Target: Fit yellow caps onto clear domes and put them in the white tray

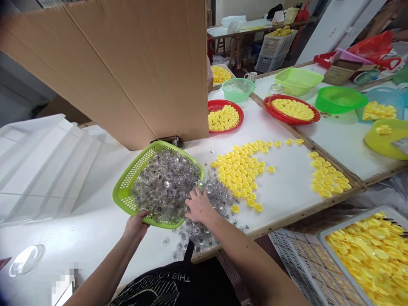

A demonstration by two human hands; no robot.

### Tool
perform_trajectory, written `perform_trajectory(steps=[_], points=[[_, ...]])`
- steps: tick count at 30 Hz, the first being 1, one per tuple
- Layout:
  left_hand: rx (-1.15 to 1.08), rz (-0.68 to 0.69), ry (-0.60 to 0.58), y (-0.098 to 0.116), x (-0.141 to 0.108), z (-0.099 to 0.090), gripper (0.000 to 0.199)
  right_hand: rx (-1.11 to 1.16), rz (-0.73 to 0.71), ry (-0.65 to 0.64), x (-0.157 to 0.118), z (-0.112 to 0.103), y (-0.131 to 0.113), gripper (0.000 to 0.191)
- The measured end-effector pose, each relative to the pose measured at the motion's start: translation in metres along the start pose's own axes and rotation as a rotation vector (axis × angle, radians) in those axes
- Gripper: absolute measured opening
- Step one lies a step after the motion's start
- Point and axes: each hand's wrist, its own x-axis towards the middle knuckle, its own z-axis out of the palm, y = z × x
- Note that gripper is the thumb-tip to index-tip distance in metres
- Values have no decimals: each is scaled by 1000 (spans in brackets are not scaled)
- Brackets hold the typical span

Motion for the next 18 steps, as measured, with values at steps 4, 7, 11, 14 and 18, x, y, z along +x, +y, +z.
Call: perform_trajectory(steps=[4, 7, 11, 14, 18], points=[[-22, -33, 64, 5, 8, -11, 28, 15, 20, -45, -18, 10, 8, 41], [-34, -74, 98, 8, 14, -22, 27, 34, 47, -93, -26, 18, 14, 41], [-84, -116, 113, 7, 16, -36, 30, 35, 79, -139, -31, 21, 20, 49], [-172, -144, 125, -1, 10, -51, 32, -3, 69, -138, -33, 22, 21, 52], [-334, -170, 162, -15, 6, -78, 24, -111, 47, -29, -25, 45, 41, 39]])
